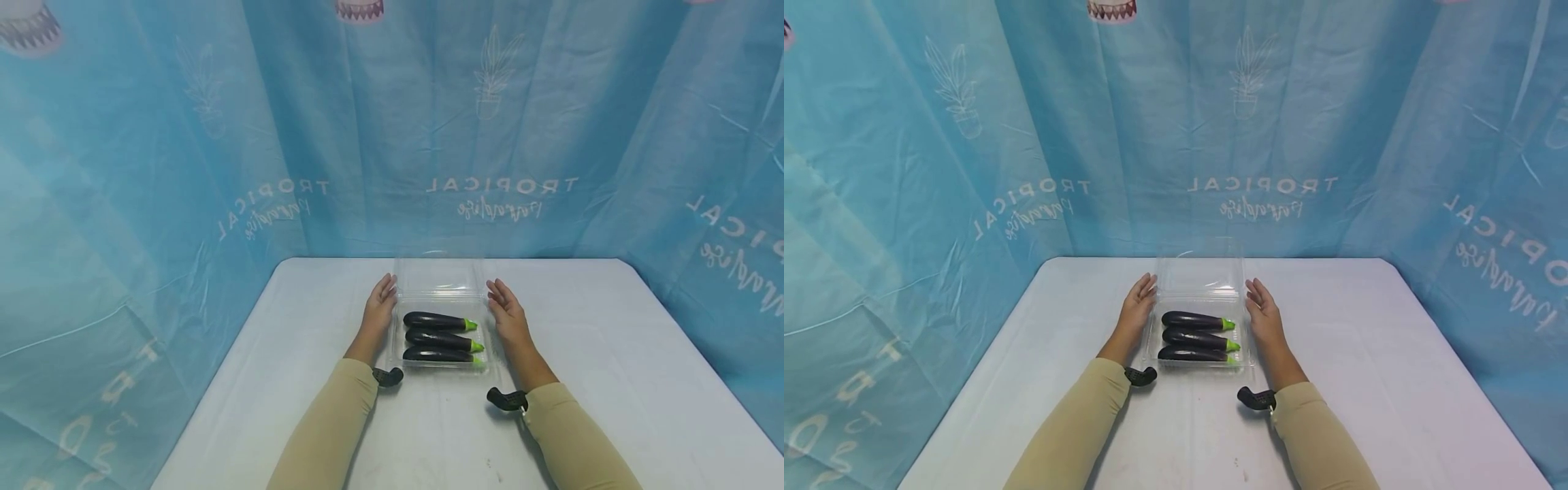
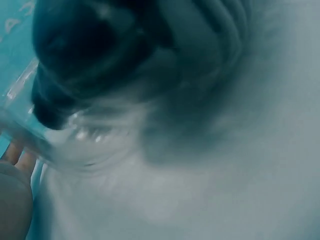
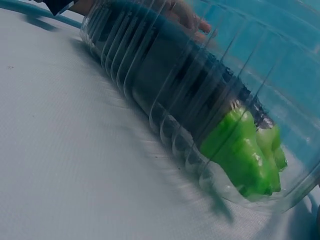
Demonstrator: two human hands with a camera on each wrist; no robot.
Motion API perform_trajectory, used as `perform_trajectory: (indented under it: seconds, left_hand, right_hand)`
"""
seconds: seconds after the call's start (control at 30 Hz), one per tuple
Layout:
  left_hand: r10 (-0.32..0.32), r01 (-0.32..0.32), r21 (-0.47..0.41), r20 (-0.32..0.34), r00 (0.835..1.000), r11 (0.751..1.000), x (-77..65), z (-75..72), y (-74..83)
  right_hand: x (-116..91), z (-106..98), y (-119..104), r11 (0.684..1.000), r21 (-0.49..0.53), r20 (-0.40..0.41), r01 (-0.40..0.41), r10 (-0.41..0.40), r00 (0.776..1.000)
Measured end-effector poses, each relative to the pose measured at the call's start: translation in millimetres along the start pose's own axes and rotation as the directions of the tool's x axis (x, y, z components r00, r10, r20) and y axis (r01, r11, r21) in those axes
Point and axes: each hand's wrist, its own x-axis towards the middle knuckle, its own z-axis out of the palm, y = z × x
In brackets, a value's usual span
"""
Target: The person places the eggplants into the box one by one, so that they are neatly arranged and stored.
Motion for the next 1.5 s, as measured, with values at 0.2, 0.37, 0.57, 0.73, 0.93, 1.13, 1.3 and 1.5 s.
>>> perform_trajectory:
  seconds: [0.2,0.37,0.57,0.73,0.93,1.13,1.3,1.5]
  left_hand:
    - [-0.018,0.021,0.049,-0.052,0.998,0.999,-1.0,1.0,-4.6]
    - [0.04,-0.031,0.09,-0.105,0.994,0.996,-3.8,3.6,-4.1]
    - [0.121,-0.111,0.073,-0.161,0.98,0.991,-6.0,5.9,-4.1]
    - [0.159,-0.138,0.129,-0.172,0.972,0.982,-8.3,6.2,-5.5]
    - [0.194,-0.166,0.159,-0.183,0.964,0.973,-11.6,5.7,-7.5]
    - [0.189,-0.164,0.129,-0.219,0.957,0.978,-15.6,6.1,-6.8]
    - [0.165,-0.134,0.138,-0.241,0.956,0.981,-19.5,5.6,-6.4]
    - [0.132,-0.106,0.136,-0.198,0.971,0.985,-27.1,-5.0,-6.6]
  right_hand:
    - [-1,1,-3,1.0,-0.011,-0.027,0.0,0.0,1.0]
    - [1,2,0,0.999,0.002,-0.063,0.034,-0.034,0.997]
    - [2,2,2,0.997,0.002,-0.11,0.075,-0.074,0.991]
    - [0,1,0,0.99,0.02,-0.114,0.14,-0.137,0.984]
    - [-2,3,-3,0.989,-0.01,-0.125,0.15,-0.15,0.981]
    - [-2,2,3,0.99,-0.031,-0.182,0.14,-0.144,0.973]
    - [-5,0,2,0.986,-0.076,-0.225,0.149,-0.162,0.961]
    - [-11,-10,0,0.984,-0.154,-0.178,0.086,-0.113,0.978]
